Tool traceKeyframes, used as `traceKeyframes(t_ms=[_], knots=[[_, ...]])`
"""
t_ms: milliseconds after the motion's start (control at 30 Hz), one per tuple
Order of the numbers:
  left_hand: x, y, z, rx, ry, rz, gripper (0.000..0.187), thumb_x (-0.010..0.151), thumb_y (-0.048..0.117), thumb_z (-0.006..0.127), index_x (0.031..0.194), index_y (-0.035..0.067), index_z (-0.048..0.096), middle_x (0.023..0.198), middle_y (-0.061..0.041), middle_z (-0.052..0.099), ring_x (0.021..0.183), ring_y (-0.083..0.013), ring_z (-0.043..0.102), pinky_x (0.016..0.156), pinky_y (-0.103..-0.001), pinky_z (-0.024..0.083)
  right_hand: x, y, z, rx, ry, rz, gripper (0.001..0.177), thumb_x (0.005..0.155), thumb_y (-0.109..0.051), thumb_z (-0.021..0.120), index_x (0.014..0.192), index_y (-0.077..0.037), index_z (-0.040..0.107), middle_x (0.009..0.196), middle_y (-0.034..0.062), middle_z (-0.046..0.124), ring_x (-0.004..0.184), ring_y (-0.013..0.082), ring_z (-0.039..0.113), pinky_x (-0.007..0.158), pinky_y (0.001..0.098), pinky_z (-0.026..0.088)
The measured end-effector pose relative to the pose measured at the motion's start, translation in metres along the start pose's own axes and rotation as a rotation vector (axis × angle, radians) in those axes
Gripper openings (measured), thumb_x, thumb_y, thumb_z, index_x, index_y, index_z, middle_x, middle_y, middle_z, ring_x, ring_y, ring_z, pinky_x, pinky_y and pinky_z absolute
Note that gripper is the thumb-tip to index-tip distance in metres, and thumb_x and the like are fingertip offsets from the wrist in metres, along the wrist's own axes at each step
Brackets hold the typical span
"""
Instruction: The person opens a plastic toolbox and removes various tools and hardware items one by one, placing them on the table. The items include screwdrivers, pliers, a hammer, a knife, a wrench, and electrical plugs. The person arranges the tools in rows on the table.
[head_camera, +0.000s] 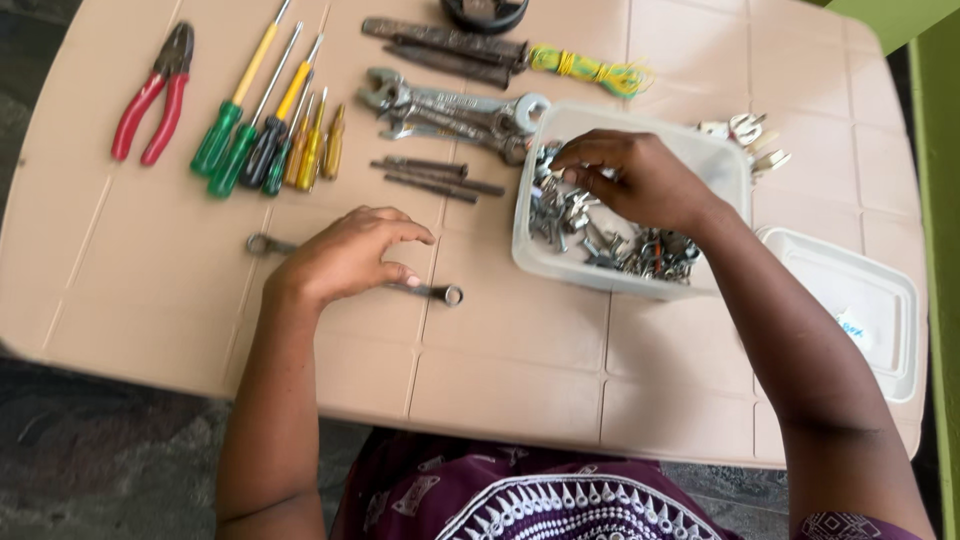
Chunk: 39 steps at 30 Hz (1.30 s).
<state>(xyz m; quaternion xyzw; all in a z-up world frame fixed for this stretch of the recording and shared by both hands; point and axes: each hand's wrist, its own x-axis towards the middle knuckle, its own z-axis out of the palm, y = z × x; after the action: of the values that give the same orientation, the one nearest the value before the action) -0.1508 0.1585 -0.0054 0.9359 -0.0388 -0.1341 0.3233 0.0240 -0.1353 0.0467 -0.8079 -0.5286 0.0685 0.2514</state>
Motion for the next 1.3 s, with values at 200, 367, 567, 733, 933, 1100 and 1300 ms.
traceKeyframes(t_ms=[200, 367, 567, 733, 933, 1100, 1300], knots=[[-0.034, -0.026, 0.035, 0.244, 0.172, -0.157, 0.025, 0.081, 0.018, 0.080, 0.105, 0.017, 0.076, 0.113, -0.004, 0.066, 0.121, -0.0245, 0.056, 0.107, -0.041, 0.043, -0.027, -0.046, 0.068, -0.124, 0.244, -0.233, 0.022, 0.097, 0.000, 0.068, 0.118, -0.003, 0.074, 0.107, 0.0124, 0.073, 0.097, 0.0293, 0.072, 0.081, 0.0375, 0.061], [-0.028, -0.048, 0.064, 0.268, 0.454, 0.060, 0.015, 0.088, 0.013, 0.076, 0.103, 0.013, 0.076, 0.102, -0.005, 0.067, 0.109, -0.0270, 0.061, 0.099, -0.045, 0.045, -0.020, -0.073, 0.151, -0.229, 0.187, -0.336, 0.024, 0.092, -0.011, 0.072, 0.115, -0.004, 0.073, 0.113, 0.0111, 0.069, 0.103, 0.0303, 0.064, 0.089, 0.0390, 0.056], [0.007, -0.055, 0.085, 0.129, 0.566, 0.154, 0.012, 0.089, 0.010, 0.076, 0.100, 0.013, 0.077, 0.103, -0.004, 0.069, 0.108, -0.0249, 0.062, 0.101, -0.042, 0.046, -0.032, -0.050, 0.178, -0.569, 0.173, -0.189, 0.039, 0.084, -0.005, 0.064, 0.123, -0.003, 0.070, 0.117, 0.0089, 0.064, 0.107, 0.0277, 0.057, 0.094, 0.0346, 0.053], [0.024, -0.042, 0.094, 0.035, 0.587, 0.184, 0.016, 0.082, 0.010, 0.079, 0.098, 0.012, 0.077, 0.102, -0.005, 0.069, 0.107, -0.0260, 0.061, 0.102, -0.043, 0.041, -0.045, -0.046, 0.193, -0.750, 0.207, -0.075, 0.037, 0.085, -0.008, 0.065, 0.120, 0.002, 0.068, 0.113, 0.0118, 0.062, 0.103, 0.0258, 0.058, 0.088, 0.0321, 0.055], [0.021, -0.044, 0.083, -0.008, 0.573, 0.168, 0.019, 0.082, 0.008, 0.079, 0.101, 0.013, 0.078, 0.102, -0.005, 0.070, 0.105, -0.0266, 0.063, 0.099, -0.043, 0.045, -0.039, -0.050, 0.196, -0.781, 0.247, -0.064, 0.038, 0.085, -0.010, 0.064, 0.120, 0.002, 0.067, 0.119, 0.0129, 0.061, 0.103, 0.0239, 0.058, 0.084, 0.0303, 0.056], [0.019, -0.055, 0.070, -0.017, 0.603, 0.105, 0.025, 0.083, 0.004, 0.075, 0.107, 0.012, 0.080, 0.103, -0.007, 0.070, 0.100, -0.0282, 0.065, 0.094, -0.041, 0.052, -0.017, -0.045, 0.201, -0.762, 0.257, -0.068, 0.040, 0.084, -0.010, 0.064, 0.122, 0.002, 0.066, 0.124, 0.0125, 0.060, 0.108, 0.0244, 0.058, 0.086, 0.0319, 0.054], [0.024, -0.060, 0.068, 0.047, 0.649, 0.074, 0.022, 0.083, 0.003, 0.075, 0.102, 0.013, 0.081, 0.103, -0.009, 0.070, 0.102, -0.0325, 0.062, 0.091, -0.044, 0.050, -0.006, -0.045, 0.205, -0.789, 0.295, -0.051, 0.039, 0.085, -0.011, 0.063, 0.122, 0.002, 0.066, 0.125, 0.0129, 0.059, 0.117, 0.0293, 0.057, 0.093, 0.0367, 0.052]])
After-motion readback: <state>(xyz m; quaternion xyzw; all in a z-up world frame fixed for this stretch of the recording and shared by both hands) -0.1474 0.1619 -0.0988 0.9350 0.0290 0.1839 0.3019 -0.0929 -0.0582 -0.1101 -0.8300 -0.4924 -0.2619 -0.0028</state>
